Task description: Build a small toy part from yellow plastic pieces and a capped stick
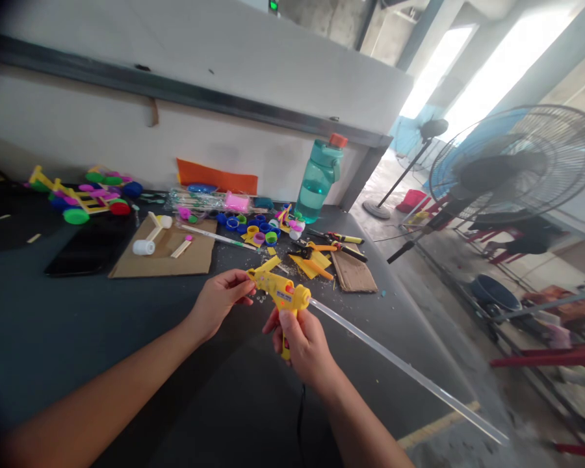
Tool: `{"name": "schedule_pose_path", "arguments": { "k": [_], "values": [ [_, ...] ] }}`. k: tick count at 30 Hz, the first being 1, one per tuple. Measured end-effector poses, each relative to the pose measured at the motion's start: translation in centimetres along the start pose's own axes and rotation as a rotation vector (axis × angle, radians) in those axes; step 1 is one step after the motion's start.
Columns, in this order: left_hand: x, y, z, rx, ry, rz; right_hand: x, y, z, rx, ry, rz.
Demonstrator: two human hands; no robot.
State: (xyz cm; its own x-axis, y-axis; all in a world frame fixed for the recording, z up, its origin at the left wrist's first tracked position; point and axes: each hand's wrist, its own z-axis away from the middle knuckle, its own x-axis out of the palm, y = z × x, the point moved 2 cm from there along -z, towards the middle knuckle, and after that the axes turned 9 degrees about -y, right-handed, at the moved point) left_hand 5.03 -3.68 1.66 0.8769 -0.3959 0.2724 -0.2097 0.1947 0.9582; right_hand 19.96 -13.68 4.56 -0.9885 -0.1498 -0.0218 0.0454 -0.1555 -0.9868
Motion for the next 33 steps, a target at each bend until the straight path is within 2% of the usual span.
{"name": "schedule_pose_path", "arguments": {
  "k": [11,20,33],
  "values": [
    [-0.02,0.0,0.01,0.001,0.0,0.019,-0.08,0.17,0.12,0.002,0.0,0.02],
    [0.12,0.5,0.17,-0.026,0.059,0.057,-0.08,0.13,0.06,0.008,0.001,0.043],
    [-0.53,0.17,-0.04,-0.026,0.063,0.161,0.17,-0.27,-0.08,-0.033,-0.002,-0.033]
  ]
}}
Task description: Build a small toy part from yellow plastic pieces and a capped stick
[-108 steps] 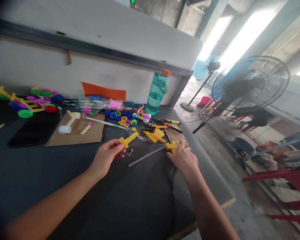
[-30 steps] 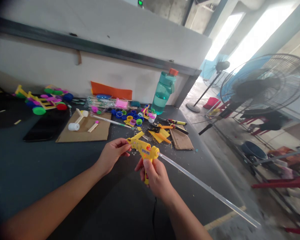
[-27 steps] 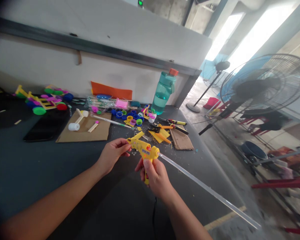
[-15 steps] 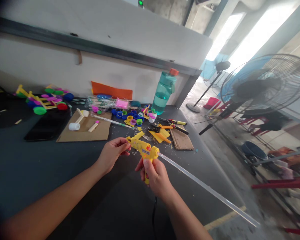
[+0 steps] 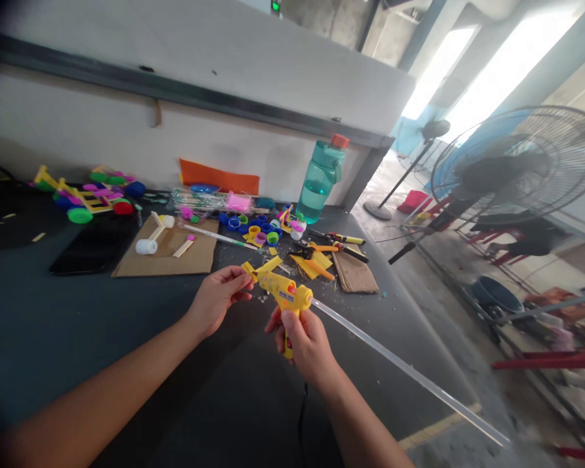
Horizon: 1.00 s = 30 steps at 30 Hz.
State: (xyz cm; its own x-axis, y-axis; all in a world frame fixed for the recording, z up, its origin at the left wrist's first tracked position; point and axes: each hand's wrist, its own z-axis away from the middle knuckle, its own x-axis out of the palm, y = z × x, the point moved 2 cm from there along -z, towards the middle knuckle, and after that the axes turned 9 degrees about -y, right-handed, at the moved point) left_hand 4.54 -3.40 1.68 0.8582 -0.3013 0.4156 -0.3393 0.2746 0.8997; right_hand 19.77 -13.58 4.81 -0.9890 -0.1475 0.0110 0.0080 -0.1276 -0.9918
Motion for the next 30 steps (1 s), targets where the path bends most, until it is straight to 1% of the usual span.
{"name": "schedule_pose_path", "arguments": {
  "k": [7,12,15,20,24,27,30],
  "values": [
    [-0.1,0.1,-0.2,-0.023,0.005,0.076,0.0,-0.1,0.0,0.01,0.016,0.023],
    [-0.5,0.0,-0.5,-0.047,0.044,0.18,-0.1,0.2,0.1,0.02,0.015,0.041],
    [-0.8,0.1,-0.7,-0.055,0.069,0.236,-0.2,0.3,0.1,0.018,0.023,0.028],
    [-1.0,0.2,-0.8,-0.071,0.07,0.265,-0.3,0.4,0.0,-0.003,0.055,-0.02],
    [-1.1,0.3,-0.9,-0.081,0.083,0.294,-0.4,0.2,0.0,-0.048,0.135,-0.056],
    [-1.2,0.4,-0.9,-0.098,0.11,0.321,-0.8,-0.2,0.0,-0.105,0.259,-0.035],
    [-1.3,0.5,-0.9,-0.107,0.117,0.343,-1.8,-0.8,0.3,-0.143,0.408,0.049]
  ]
}}
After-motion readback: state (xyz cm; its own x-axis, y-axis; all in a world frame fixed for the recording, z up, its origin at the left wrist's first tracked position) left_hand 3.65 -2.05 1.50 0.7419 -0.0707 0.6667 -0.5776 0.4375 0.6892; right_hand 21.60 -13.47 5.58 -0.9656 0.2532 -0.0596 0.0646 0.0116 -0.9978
